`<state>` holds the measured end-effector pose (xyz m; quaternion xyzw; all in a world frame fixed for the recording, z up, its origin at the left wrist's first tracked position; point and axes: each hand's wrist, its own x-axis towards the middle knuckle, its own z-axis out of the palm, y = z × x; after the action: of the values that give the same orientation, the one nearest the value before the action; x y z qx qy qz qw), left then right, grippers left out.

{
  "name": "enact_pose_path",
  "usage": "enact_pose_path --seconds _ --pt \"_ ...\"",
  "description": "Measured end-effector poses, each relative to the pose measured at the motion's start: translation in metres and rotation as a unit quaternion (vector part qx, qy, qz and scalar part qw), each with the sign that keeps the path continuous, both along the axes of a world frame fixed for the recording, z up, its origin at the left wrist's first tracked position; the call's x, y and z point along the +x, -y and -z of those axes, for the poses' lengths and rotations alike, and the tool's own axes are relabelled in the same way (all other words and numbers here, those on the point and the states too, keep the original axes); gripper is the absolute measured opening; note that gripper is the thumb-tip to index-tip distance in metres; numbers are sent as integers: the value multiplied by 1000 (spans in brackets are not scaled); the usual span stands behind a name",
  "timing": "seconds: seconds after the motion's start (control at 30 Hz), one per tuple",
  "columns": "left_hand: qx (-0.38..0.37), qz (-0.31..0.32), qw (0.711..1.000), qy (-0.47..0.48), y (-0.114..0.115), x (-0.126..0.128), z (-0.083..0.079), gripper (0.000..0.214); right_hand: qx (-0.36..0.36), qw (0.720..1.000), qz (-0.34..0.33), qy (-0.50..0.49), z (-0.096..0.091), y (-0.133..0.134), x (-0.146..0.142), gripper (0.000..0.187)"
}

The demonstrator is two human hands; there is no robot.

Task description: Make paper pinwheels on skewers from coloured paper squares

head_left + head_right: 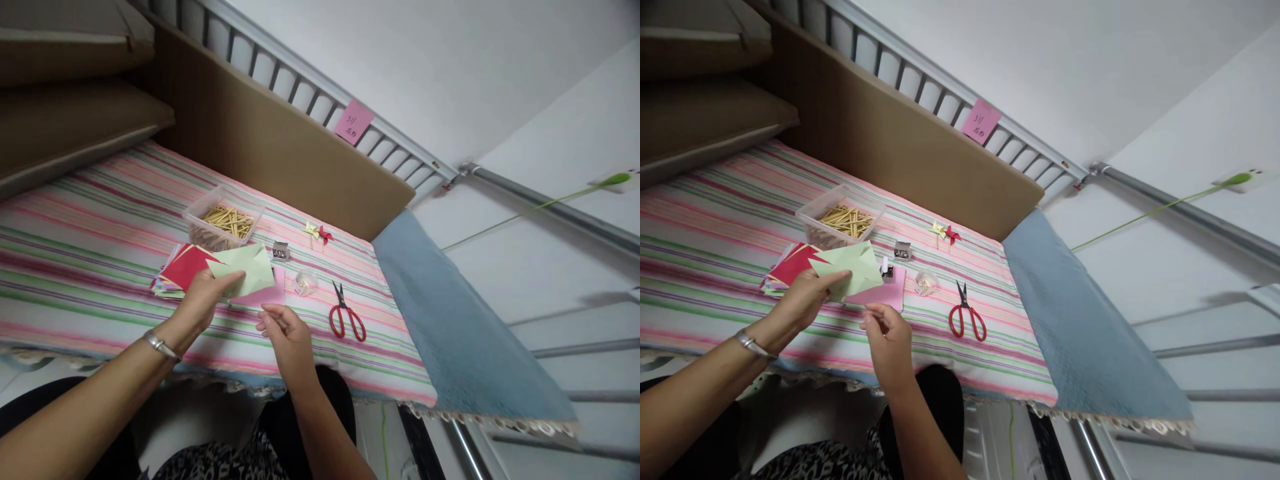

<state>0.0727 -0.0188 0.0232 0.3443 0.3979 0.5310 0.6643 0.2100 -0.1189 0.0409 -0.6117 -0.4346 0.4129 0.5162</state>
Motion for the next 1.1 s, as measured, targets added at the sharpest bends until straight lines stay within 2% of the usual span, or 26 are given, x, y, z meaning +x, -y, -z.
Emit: enact_pose_path --seconds 0.07,0.17,0.23,0.33,0.47,0.6,0.67,0.8,0.97,1.1 --pt "-44 -2 995 86 1 2 -3 41 -37 999 6 -37 6 -2 -2 24" --pt "-77 -5 987 140 6 7 -6 36 -70 987 22 -145 17 -8 -9 37" --pt "-80 -3 985 153 12 11 -6 35 -55 975 31 -212 23 -17 -13 42" --pt "-70 3 987 142 22 17 -4 36 -15 966 37 -256 26 -33 -16 33" --pt "-44 58 989 126 24 14 -5 36 -2 963 17 -268 15 -49 -2 31" --pt "-66 131 974 170 10 -5 -13 26 -49 975 -74 -204 -6 -56 33 35" --pt "-87 175 965 176 3 -15 -17 29 -88 977 -122 -151 -18 -59 50 34" --pt "-91 243 956 135 -1 -22 -18 30 -151 963 -217 -57 -41 -71 67 33" --pt "-88 246 961 86 2 -15 -10 27 -176 943 -280 30 -55 -89 63 29" --pt "-100 215 969 63 0 -6 -6 38 -154 937 -302 90 -47 -103 55 22"
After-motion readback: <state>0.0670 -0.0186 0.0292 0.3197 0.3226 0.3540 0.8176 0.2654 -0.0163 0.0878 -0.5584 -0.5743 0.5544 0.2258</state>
